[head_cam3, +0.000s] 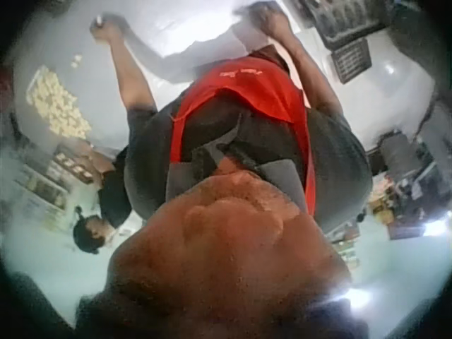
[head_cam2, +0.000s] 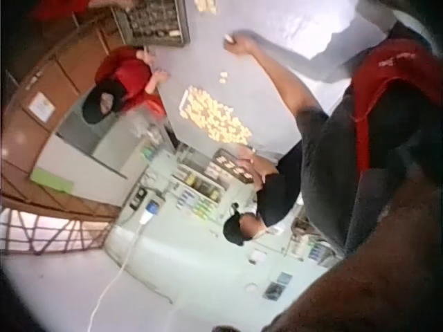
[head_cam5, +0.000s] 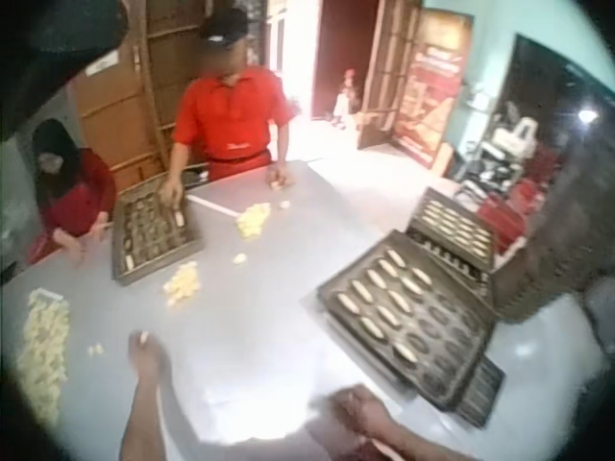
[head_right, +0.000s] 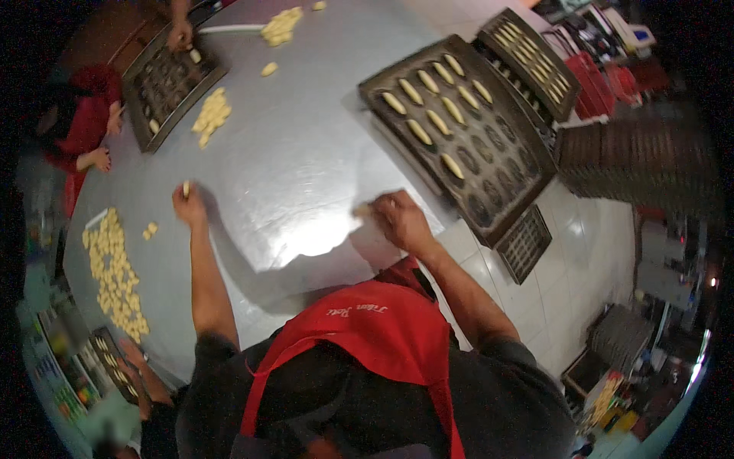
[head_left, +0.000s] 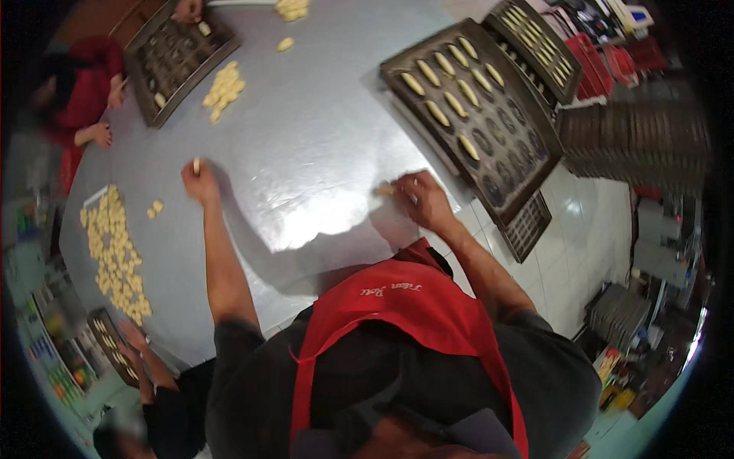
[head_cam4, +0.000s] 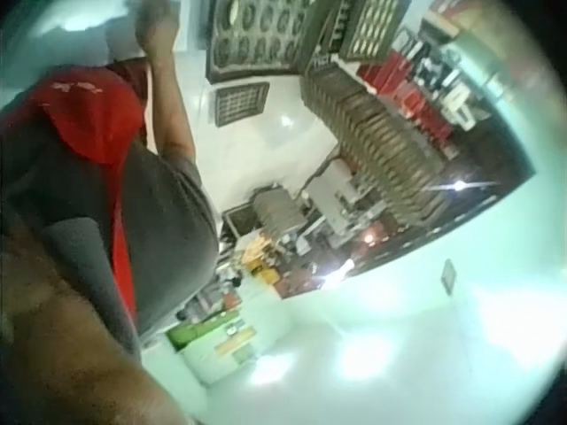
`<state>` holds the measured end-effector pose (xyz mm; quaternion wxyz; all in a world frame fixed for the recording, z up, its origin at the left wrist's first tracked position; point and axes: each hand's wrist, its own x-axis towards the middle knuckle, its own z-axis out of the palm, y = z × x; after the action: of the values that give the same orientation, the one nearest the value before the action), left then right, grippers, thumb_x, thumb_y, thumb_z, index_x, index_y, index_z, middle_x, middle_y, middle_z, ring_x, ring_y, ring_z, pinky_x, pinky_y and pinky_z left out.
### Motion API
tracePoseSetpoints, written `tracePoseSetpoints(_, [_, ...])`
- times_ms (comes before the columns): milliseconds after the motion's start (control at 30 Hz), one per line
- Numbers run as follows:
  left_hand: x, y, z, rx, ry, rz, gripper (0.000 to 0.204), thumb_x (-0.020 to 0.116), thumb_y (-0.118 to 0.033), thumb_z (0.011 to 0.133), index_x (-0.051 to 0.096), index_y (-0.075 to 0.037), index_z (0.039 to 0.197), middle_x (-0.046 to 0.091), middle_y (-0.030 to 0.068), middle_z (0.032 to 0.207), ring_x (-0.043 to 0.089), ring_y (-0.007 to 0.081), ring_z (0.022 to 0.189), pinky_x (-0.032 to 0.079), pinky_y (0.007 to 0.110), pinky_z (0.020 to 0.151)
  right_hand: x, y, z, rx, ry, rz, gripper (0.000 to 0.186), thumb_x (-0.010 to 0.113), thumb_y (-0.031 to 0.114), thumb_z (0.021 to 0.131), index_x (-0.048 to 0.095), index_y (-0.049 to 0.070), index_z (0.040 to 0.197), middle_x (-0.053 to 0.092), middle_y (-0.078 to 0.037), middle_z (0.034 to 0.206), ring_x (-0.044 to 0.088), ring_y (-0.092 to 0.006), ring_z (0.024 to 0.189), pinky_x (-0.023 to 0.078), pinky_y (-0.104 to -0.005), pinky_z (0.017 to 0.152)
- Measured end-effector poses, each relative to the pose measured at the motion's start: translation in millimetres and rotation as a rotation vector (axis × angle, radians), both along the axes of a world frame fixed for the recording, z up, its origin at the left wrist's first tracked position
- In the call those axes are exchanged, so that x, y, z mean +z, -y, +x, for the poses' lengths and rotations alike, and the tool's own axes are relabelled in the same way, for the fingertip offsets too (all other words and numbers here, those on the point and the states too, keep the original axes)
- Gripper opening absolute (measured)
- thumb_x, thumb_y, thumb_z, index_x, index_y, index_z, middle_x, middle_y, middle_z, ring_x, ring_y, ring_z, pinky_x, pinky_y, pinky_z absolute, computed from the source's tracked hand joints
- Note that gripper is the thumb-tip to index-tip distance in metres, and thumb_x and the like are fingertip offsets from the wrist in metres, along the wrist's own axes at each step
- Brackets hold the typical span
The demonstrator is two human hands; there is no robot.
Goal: Manually shaping small portions of dough into rolls and placing them on baking trays, then retrieving more dough from an industrial mixer.
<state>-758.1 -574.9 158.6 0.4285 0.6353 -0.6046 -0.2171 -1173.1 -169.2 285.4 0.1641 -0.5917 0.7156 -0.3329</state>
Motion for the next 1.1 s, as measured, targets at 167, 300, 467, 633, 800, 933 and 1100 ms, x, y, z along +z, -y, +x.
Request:
tracePoseSetpoints(167, [56.4,-142.5,35.6,-0.119,-0.303,0.072,0.028,0.077,-0.006,0.098,0.064,0.0,0.121,0.069,0.0053,0.099,0.066,0.0134,0.094,0.054,0.027,0.085,77.8,33.1,-85.1,-0.611,0.461,-0.519,0.023,0.078,0.008,0.095,0.07,0.002,0.115,0.069,-0.008,0.092,0.068,-0.0135,0.082,0.056,-0.0301,0.075])
tracePoseSetpoints(300, [65.3,-204.9,42.3,-0.085,-0.216,0.308,0.034,0.077,-0.005,0.098,0.062,-0.002,0.128,0.071,0.0062,0.101,0.067,0.0141,0.095,0.055,0.029,0.086,7.4,3.9,-171.5,-0.816,0.314,-0.625,0.034,0.079,0.006,0.091,0.067,0.001,0.122,0.071,-0.013,0.104,0.071,-0.0248,0.086,0.058,-0.0349,0.083])
tracePoseSetpoints(467, [60.3,-267.4,-30.5,-0.187,-0.3,0.393,0.023,0.073,0.003,0.095,0.069,-0.002,0.117,0.073,0.0046,0.105,0.068,0.0138,0.097,0.056,0.028,0.087,2.9,0.2,-123.4,-0.447,-0.335,0.029,0.047,0.072,0.002,0.087,0.064,0.002,0.133,0.069,-0.023,0.123,0.064,-0.0471,0.115,0.053,-0.0515,0.103])
tracePoseSetpoints(633, [94.5,-286.7,-207.2,-0.399,-0.201,0.517,0.047,0.083,-0.004,0.09,0.064,-0.003,0.133,0.071,0.0121,0.111,0.07,0.0181,0.096,0.057,0.03,0.084,-25.4,83.1,-26.4,-0.05,-0.176,-0.146,0.049,0.07,0.008,0.092,0.059,-0.003,0.138,0.063,-0.026,0.134,0.06,-0.046,0.12,0.05,-0.0497,0.106])
tracePoseSetpoints(800, [89.6,-318.7,-203.3,-0.733,0.54,-0.154,0.033,0.073,-0.024,0.095,0.076,-0.008,0.124,0.069,0.0095,0.138,0.064,0.037,0.119,0.052,0.05,0.095,-57.9,86.0,-12.9,-0.176,-0.148,0.121,0.051,0.071,0.01,0.093,0.057,-0.002,0.14,0.063,-0.027,0.128,0.061,-0.0442,0.109,0.05,-0.0517,0.098])
tracePoseSetpoints(933, [125.6,-335.2,-194.5,-0.76,0.626,-0.068,0.063,0.063,-0.028,0.102,0.049,-0.012,0.161,0.035,0.0222,0.171,0.036,0.0468,0.154,0.033,0.058,0.123,-45.1,22.9,1.9,0.286,-0.161,-0.05,0.038,0.067,0.01,0.092,0.067,-0.002,0.127,0.067,-0.021,0.123,0.062,-0.0383,0.11,0.05,-0.05,0.099])
tracePoseSetpoints(1100, [86.8,-255.1,-212.2,-0.577,0.662,-0.044,0.072,0.054,-0.033,0.106,0.032,-0.009,0.169,0.023,0.0242,0.175,0.024,0.0459,0.161,0.017,0.058,0.131,-41.2,82.8,3.3,0.403,-0.081,-0.209,0.043,0.07,0.015,0.093,0.065,-0.001,0.132,0.065,-0.019,0.131,0.059,-0.0378,0.122,0.048,-0.0482,0.109])
